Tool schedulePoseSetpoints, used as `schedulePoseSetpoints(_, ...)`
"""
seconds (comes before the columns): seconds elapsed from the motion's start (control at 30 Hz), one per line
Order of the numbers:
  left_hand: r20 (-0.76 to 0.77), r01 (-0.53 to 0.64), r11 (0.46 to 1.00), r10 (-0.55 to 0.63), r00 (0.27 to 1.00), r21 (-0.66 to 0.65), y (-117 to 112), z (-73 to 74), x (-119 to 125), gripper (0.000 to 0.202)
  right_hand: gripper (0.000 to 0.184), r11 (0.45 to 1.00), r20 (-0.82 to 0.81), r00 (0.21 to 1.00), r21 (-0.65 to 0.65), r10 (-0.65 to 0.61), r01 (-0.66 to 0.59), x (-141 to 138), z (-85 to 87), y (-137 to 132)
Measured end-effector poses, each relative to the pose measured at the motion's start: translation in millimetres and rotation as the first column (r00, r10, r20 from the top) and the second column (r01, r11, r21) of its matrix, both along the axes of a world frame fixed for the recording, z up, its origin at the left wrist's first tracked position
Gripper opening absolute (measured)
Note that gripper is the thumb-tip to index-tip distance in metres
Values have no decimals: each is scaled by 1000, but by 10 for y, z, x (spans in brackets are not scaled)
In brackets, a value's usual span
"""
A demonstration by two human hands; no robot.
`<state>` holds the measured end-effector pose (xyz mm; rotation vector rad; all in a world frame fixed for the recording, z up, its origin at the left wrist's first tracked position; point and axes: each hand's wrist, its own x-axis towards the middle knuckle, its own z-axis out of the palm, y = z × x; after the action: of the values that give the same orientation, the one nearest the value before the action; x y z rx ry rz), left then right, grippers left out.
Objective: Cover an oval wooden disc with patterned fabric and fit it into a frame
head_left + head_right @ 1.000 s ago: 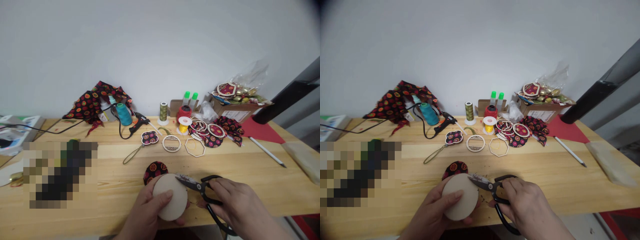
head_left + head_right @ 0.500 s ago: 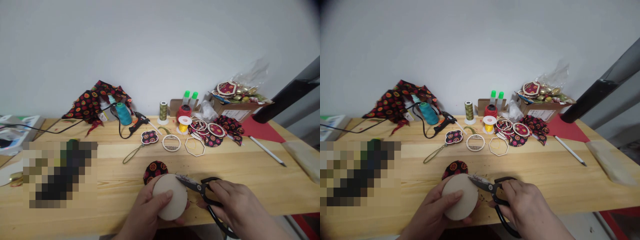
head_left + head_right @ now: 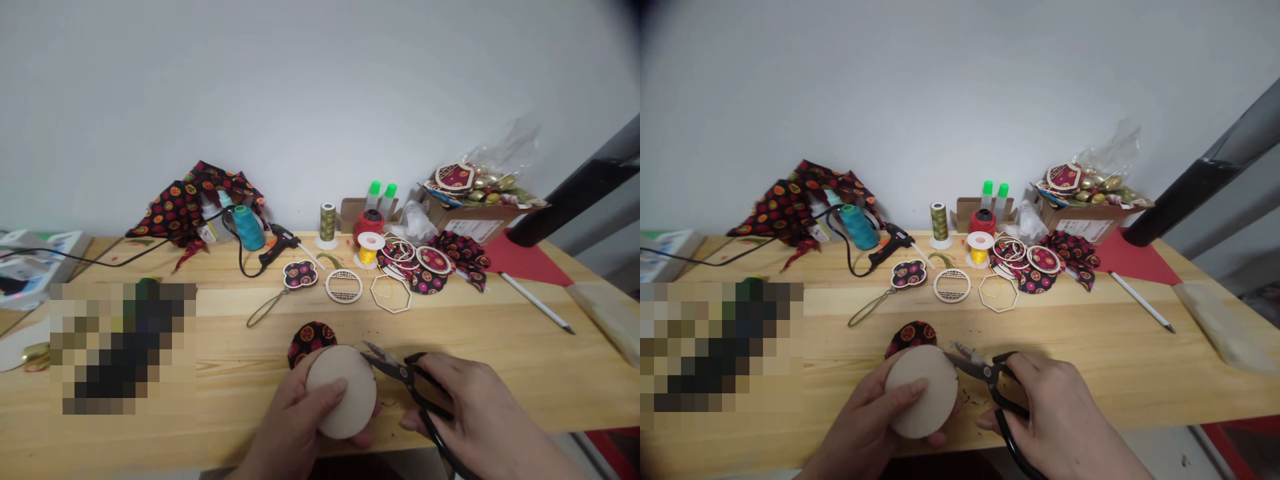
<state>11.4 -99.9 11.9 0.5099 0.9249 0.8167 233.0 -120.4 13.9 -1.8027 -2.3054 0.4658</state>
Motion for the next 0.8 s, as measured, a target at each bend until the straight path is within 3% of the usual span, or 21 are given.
schedulePoseSetpoints(0.37,31,97,995,-98,995,31,0,-30,-9,33,6,930,27,988,335,152,-153,-35,20,-14)
schedulePoseSetpoints(0.8,43,79,997,-79,996,6,-18,-38,-7,32,23,901,85,978,380,190,-208,-40,10,3)
